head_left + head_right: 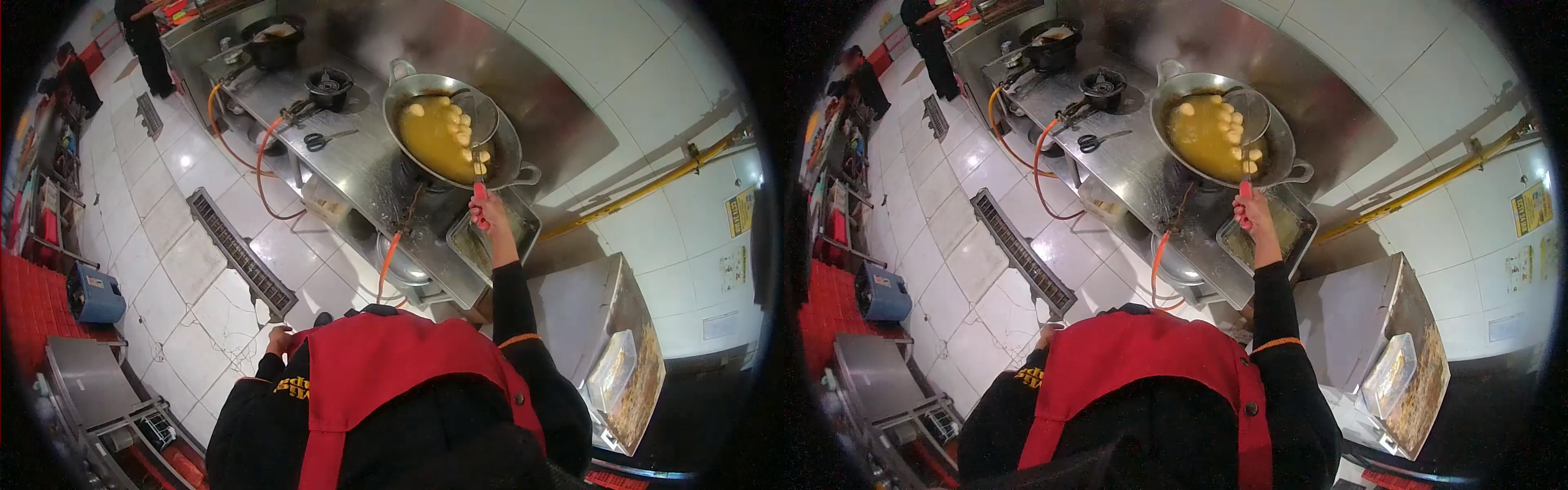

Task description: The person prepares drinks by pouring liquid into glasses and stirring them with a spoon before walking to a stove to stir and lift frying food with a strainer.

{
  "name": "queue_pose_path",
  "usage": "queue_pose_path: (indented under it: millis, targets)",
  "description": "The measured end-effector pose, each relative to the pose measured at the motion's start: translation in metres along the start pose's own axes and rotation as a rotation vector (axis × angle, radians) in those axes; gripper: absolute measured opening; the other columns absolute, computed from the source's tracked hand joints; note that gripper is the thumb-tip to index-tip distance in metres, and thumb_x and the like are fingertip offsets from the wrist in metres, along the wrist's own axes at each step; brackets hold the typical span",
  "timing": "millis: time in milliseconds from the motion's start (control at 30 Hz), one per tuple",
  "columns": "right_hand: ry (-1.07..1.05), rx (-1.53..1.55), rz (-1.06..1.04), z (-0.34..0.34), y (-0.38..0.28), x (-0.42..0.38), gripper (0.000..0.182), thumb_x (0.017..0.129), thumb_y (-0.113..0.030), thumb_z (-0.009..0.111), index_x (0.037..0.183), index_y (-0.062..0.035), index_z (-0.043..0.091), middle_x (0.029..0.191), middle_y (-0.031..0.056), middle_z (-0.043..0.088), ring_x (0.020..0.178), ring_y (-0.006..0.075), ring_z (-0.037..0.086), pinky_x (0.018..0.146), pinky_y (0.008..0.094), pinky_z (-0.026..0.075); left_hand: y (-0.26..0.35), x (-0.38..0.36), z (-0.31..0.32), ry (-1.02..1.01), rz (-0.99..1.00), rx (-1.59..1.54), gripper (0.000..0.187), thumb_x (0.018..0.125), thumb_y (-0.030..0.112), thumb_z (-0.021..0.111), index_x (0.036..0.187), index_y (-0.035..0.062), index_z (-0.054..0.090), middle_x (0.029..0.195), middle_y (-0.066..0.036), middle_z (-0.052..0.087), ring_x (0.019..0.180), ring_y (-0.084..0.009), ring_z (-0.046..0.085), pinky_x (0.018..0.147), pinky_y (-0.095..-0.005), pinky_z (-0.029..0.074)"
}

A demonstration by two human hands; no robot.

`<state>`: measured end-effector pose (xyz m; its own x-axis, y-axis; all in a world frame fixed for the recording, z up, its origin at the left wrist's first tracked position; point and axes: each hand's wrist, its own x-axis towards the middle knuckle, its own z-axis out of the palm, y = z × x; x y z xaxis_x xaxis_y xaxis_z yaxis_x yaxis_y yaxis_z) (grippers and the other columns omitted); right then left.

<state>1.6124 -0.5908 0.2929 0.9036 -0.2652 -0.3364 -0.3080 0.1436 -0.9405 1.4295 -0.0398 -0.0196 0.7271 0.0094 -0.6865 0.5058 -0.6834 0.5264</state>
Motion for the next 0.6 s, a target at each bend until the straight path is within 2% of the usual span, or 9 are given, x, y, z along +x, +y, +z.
queue_pose_path:
  millis: [67,133,267,333,467,533,567,600]
  targets:
    - [-0.022,0.028,0.009,0.01,-0.002,0.001,0.015,0.079,-0.005,0.053,0.088,-0.0058,0.041,0.065,0.0053,0.048,0.045,0.0081,0.044,0.035,0.023,0.037,-0.006,0.004,-0.004,-0.01,-0.052,-0.058,0.035,0.065,0.03,0.065,0.094,0.0104,0.065,0.096,-0.014,0.062,0.092,-0.0269,0.059,0.081,-0.0317,0.047]
    - [-0.039,0.037,-0.002,0.022,-0.008,-0.007,0.016,0.08,-0.002,0.049,0.093,-0.0045,0.04,0.065,0.0057,0.046,0.044,0.0088,0.042,0.034,0.0243,0.036,-0.03,0.026,0.001,0.074,0.248,0.3,0.028,0.068,0.022,0.058,0.094,0.0125,0.065,0.097,-0.012,0.062,0.092,-0.0253,0.059,0.081,-0.0311,0.047]
    - [-0.028,0.04,-0.015,0.037,-0.011,-0.022,0.023,0.08,-0.002,0.05,0.101,-0.0049,0.041,0.065,0.0054,0.047,0.043,0.0082,0.042,0.034,0.0237,0.036,-0.042,0.052,0.003,-0.061,0.179,0.416,0.027,0.07,0.018,0.053,0.093,0.0147,0.066,0.097,-0.01,0.062,0.093,-0.024,0.058,0.08,-0.031,0.046]
    - [-0.004,-0.095,-0.044,0.039,-0.008,-0.027,0.038,0.08,-0.002,0.05,0.116,-0.008,0.039,0.062,0.0042,0.048,0.04,0.008,0.041,0.032,0.0237,0.035,-0.021,0.04,-0.009,-0.157,0.055,0.418,0.024,0.07,0.018,0.052,0.089,0.0145,0.066,0.095,-0.008,0.063,0.091,-0.0242,0.059,0.079,-0.0318,0.047]
    - [0.041,-0.224,-0.102,0.044,-0.005,-0.05,0.05,0.078,-0.003,0.052,0.124,-0.0122,0.037,0.061,0.0054,0.051,0.039,0.0096,0.043,0.031,0.0247,0.036,-0.002,0.019,-0.019,-0.015,-0.028,0.209,0.02,0.07,0.019,0.052,0.082,0.0119,0.066,0.09,-0.01,0.063,0.087,-0.0256,0.06,0.075,-0.0335,0.048]
    - [0.136,-0.563,-0.18,0.049,-0.01,-0.064,0.057,0.075,-0.003,0.054,0.128,-0.0137,0.035,0.063,0.009,0.055,0.04,0.0129,0.048,0.033,0.0273,0.039,-0.012,0.034,-0.016,-0.065,0.018,0.191,0.017,0.07,0.019,0.052,0.077,0.0096,0.065,0.084,-0.012,0.063,0.084,-0.0269,0.06,0.071,-0.035,0.049]
    - [0.142,-0.559,-0.178,0.051,-0.012,-0.072,0.057,0.075,-0.003,0.054,0.128,-0.0137,0.035,0.063,0.009,0.055,0.04,0.0129,0.048,0.033,0.0273,0.039,-0.019,0.042,-0.011,-0.067,0.021,0.198,0.017,0.07,0.019,0.052,0.077,0.0096,0.065,0.084,-0.012,0.063,0.084,-0.0269,0.06,0.071,-0.035,0.049]
    - [0.181,-0.651,-0.222,0.053,-0.013,-0.079,0.057,0.074,-0.003,0.054,0.128,-0.0133,0.036,0.064,0.0104,0.056,0.04,0.0144,0.05,0.034,0.0284,0.04,-0.028,0.05,-0.004,0.016,0.024,0.161,0.017,0.071,0.02,0.052,0.075,0.0086,0.064,0.083,-0.013,0.063,0.082,-0.0279,0.06,0.07,-0.0363,0.049]
